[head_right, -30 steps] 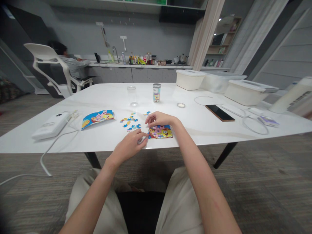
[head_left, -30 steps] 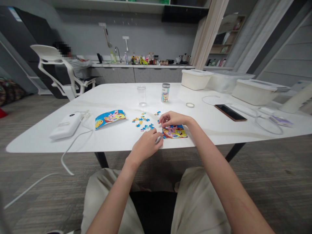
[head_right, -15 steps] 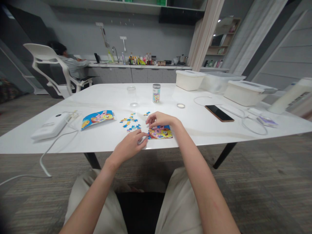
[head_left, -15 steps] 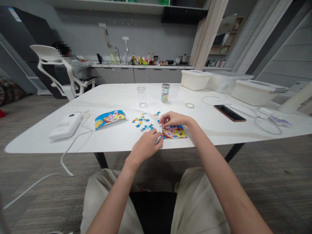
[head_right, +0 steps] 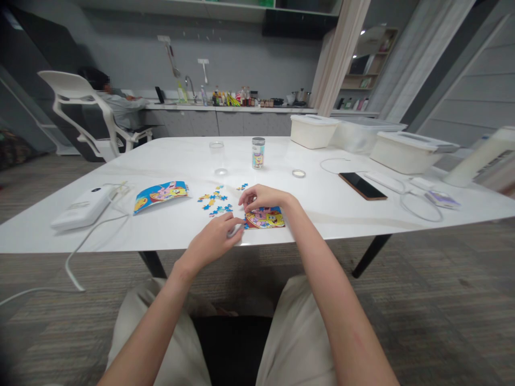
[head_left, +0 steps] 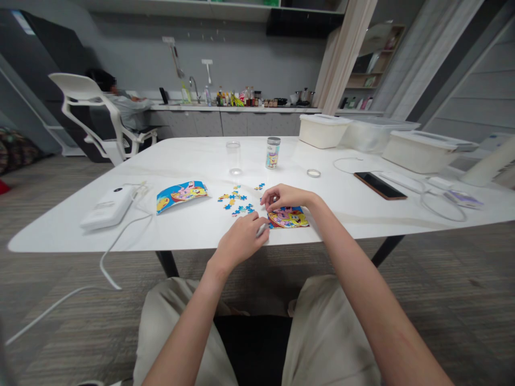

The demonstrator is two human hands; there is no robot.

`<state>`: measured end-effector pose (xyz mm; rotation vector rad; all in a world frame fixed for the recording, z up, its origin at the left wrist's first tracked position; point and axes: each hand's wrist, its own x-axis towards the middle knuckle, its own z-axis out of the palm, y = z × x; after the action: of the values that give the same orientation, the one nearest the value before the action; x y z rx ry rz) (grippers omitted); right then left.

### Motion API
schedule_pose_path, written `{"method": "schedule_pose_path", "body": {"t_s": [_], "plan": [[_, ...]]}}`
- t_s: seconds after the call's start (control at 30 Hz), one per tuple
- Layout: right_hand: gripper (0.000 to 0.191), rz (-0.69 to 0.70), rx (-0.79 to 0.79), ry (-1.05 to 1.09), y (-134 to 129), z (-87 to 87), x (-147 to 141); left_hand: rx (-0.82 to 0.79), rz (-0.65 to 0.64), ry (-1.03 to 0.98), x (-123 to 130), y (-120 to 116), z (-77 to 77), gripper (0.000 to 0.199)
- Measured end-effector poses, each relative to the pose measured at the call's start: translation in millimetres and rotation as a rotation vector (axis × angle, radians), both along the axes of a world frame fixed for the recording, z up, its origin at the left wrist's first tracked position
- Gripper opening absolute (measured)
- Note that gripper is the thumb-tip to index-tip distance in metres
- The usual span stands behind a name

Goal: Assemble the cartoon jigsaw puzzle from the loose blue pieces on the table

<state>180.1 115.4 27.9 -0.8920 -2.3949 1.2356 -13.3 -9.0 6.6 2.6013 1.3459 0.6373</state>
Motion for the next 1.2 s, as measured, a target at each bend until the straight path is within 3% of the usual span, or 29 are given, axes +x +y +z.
{"method": "schedule_pose_path", "body": {"t_s": [0.57,0.93,1.2], "plan": [[0.029,0.010,0.040,0.017,-1,1.0,0,0.003,-0.005,0.005,0,0,-0.4,0.024],[0.027,-0.339,0.218,0.107,11,-3.9,3,0.012,0.011,0.003,0,0,-0.2,0.031],[0.031,-0.751,0.442,-0.044,27,-12.4,19,0.025,0.007,0.011,1,3,-3.7,0.031]]}}
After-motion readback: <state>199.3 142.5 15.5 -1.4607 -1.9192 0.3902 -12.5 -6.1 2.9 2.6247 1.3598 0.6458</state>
